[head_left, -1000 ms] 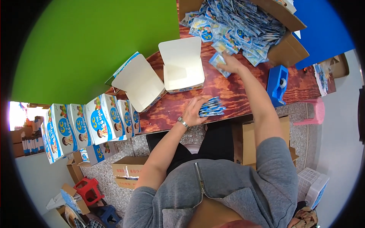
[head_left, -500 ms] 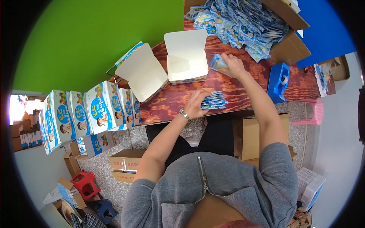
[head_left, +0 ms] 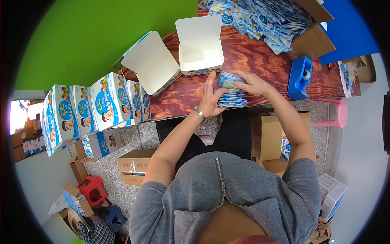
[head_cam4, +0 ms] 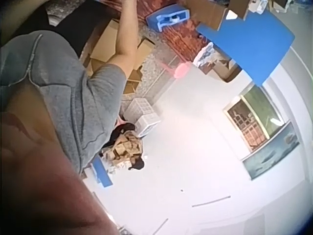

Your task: Packaging small blue sachets into white boxes and stacking the completed boxes.

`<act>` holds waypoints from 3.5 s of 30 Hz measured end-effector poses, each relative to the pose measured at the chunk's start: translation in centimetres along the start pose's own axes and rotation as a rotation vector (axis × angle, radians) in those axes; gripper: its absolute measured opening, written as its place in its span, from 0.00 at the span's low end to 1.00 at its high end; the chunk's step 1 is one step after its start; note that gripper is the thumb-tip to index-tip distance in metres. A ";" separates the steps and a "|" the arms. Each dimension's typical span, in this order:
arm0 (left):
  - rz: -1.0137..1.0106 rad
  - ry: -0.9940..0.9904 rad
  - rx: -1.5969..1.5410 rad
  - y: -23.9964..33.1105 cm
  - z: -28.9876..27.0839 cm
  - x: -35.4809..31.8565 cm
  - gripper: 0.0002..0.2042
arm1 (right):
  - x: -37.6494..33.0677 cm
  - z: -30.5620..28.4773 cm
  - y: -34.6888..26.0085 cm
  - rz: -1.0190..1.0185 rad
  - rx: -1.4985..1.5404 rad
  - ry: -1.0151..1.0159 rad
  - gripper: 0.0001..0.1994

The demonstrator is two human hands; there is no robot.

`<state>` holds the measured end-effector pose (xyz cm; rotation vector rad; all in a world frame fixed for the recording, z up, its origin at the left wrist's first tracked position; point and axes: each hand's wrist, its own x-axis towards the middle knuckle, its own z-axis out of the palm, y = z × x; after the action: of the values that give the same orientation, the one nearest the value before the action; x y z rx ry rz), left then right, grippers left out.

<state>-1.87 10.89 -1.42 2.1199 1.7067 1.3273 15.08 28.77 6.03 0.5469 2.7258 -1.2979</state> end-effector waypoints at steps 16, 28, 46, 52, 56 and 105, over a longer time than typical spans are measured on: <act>0.022 -0.025 0.201 0.4 -8.3 2.8 0.31 | -1.3 2.6 -3.6 0.032 -0.341 0.110 0.46; 0.179 -0.201 0.825 -2.2 -6.5 4.1 0.06 | 11.6 -0.8 -8.1 0.247 0.033 0.524 0.53; 0.045 -0.235 0.893 -6.6 -7.6 8.3 0.05 | 10.2 -11.8 5.4 0.402 -0.510 0.839 0.24; -0.012 -0.226 0.941 -6.8 -7.4 9.7 0.02 | 12.0 -12.7 14.4 0.598 -1.059 0.708 0.23; -0.035 -0.268 0.919 -6.6 -7.6 9.7 0.03 | 10.5 -13.0 15.0 0.396 -0.963 0.710 0.11; -0.070 -0.309 0.146 1.3 1.3 -1.5 0.20 | 4.7 6.5 -0.1 0.234 -0.532 0.579 0.18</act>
<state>-0.06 9.73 -2.29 2.1797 1.7715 0.8268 10.11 25.09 0.97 1.2754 3.1170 -0.3541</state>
